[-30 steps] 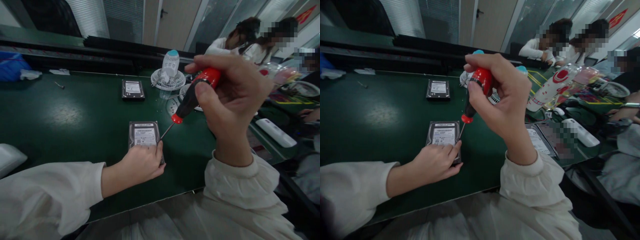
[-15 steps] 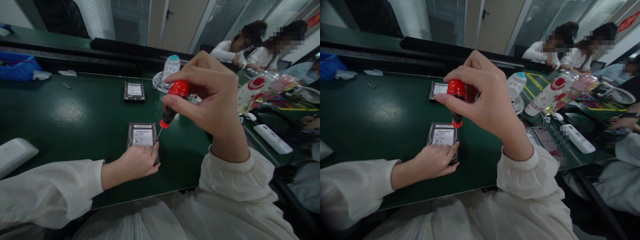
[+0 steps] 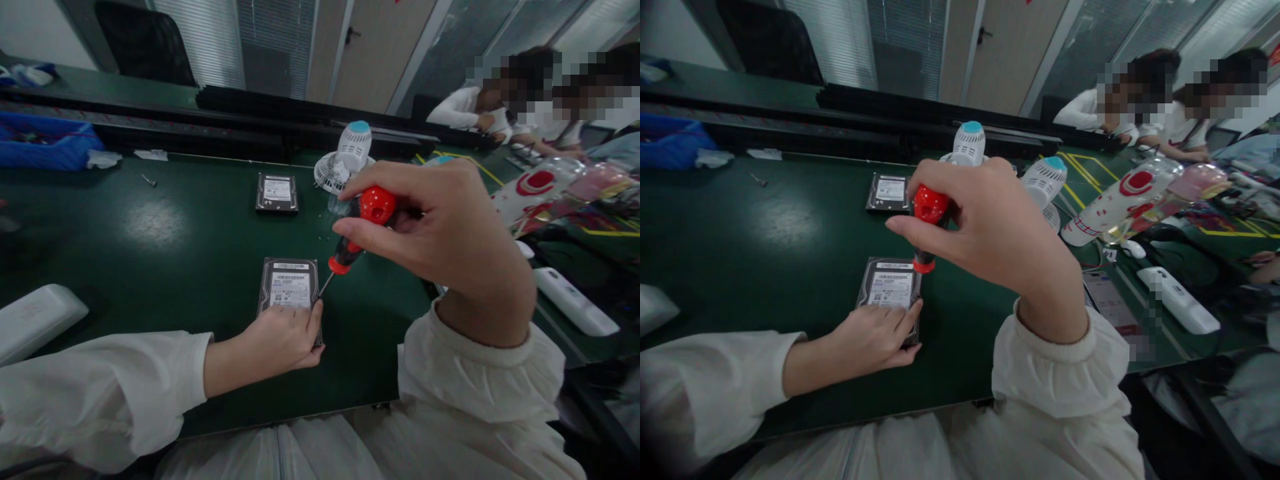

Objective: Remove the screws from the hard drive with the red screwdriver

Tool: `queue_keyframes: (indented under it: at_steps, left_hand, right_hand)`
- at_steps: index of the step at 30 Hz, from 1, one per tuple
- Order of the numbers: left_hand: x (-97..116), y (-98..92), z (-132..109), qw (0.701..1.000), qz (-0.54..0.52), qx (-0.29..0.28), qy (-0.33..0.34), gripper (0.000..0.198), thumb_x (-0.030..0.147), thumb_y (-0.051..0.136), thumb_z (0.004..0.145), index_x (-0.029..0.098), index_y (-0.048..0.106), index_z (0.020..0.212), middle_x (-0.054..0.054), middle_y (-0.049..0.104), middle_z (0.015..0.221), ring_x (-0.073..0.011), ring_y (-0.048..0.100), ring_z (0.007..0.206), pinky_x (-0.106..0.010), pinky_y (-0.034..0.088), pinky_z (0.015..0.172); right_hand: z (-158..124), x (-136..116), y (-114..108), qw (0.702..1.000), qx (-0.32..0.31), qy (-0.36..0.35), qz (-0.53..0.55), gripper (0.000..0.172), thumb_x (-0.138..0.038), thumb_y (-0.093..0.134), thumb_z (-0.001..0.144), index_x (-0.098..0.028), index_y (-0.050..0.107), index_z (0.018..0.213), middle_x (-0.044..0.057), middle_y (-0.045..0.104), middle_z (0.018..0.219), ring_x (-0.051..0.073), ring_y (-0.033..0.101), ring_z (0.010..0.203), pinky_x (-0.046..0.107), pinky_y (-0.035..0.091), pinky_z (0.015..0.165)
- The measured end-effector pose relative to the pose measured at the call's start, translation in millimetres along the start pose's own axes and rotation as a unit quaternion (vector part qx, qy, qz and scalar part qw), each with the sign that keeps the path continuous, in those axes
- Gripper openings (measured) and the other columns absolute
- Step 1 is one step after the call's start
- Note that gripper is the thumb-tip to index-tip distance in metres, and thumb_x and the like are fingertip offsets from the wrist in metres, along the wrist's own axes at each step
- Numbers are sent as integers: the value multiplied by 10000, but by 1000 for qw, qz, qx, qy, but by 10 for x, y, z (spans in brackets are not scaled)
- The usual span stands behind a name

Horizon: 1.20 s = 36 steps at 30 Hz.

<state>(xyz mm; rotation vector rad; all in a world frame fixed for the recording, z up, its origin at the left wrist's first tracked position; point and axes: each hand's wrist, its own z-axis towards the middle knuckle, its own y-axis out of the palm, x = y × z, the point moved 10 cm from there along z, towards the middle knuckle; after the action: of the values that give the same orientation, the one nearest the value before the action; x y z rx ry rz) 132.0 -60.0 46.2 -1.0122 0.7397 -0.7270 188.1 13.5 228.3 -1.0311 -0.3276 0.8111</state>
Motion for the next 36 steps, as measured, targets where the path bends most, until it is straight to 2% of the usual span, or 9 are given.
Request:
queue_keyframes:
  at_steps: [3,6,9,14,18,21,24,30,36]
  left_hand:
    - [1,-11,15,1000,0,-1,0,600,492,591,921,-31,688,1199,-108,711,726,-204,660,576,-310,467,496]
    - [-9,-10,16,1000,-5,-1,-4,586,479,590,922,-25,684,1206,-106,712,736,-208,668,588,-315,482,503]
    - [-17,-9,10,1000,-10,1,-8,570,468,587,922,-18,686,1205,-98,707,728,-210,672,589,-315,488,500]
    - [-16,2,9,1000,-20,-5,-5,564,452,576,929,-26,682,1209,-91,700,721,-211,673,584,-316,493,486]
    - [-15,24,7,1000,-20,-13,-3,561,446,537,953,-26,673,1224,-110,709,743,-211,676,603,-314,507,511]
    - [-15,43,-2,1000,-18,-17,-4,549,437,517,963,-16,668,1235,-113,708,744,-212,672,607,-311,501,507]
    - [-11,49,-11,1000,-22,-16,-4,555,436,532,955,-23,663,1238,-114,709,759,-220,677,619,-317,502,500]
    - [-13,18,-4,1000,-23,-1,-6,552,425,570,926,-28,677,1223,-101,709,763,-224,690,621,-327,522,491]
    - [-15,14,-15,1000,-18,-5,-6,565,436,539,944,-32,674,1231,-102,707,750,-217,682,599,-324,524,480]
  right_hand:
    - [-34,20,3,999,-33,-21,13,231,-334,609,888,-168,683,1031,1,633,713,89,470,570,286,363,597]
    - [-70,30,13,997,-61,-32,20,307,-364,574,919,-167,640,1145,-3,629,739,87,487,584,272,367,602]
    - [-76,62,0,998,-51,-10,23,336,-475,589,924,-188,660,1084,-14,626,717,78,479,567,266,356,599]
    - [-86,41,39,996,-73,-16,43,267,-324,541,921,-197,640,1135,-3,640,773,108,516,631,293,396,639]
    - [-95,93,22,997,-67,-5,27,343,-436,540,948,-181,644,1152,-2,612,758,91,462,591,291,347,606]
    - [-91,132,-26,999,-45,2,-1,283,-412,558,940,-194,658,1091,-7,610,733,83,435,566,287,350,611]
    - [-99,82,46,995,-91,-31,35,305,-333,528,925,-192,610,1182,-2,599,718,108,483,589,297,379,621]
    - [-96,197,4,998,-64,9,-27,356,-459,539,950,-183,629,1157,-25,543,639,88,429,537,287,332,593]
    - [-141,169,65,993,-113,-26,7,441,-426,527,918,-149,555,1259,44,667,886,120,538,657,299,389,641]
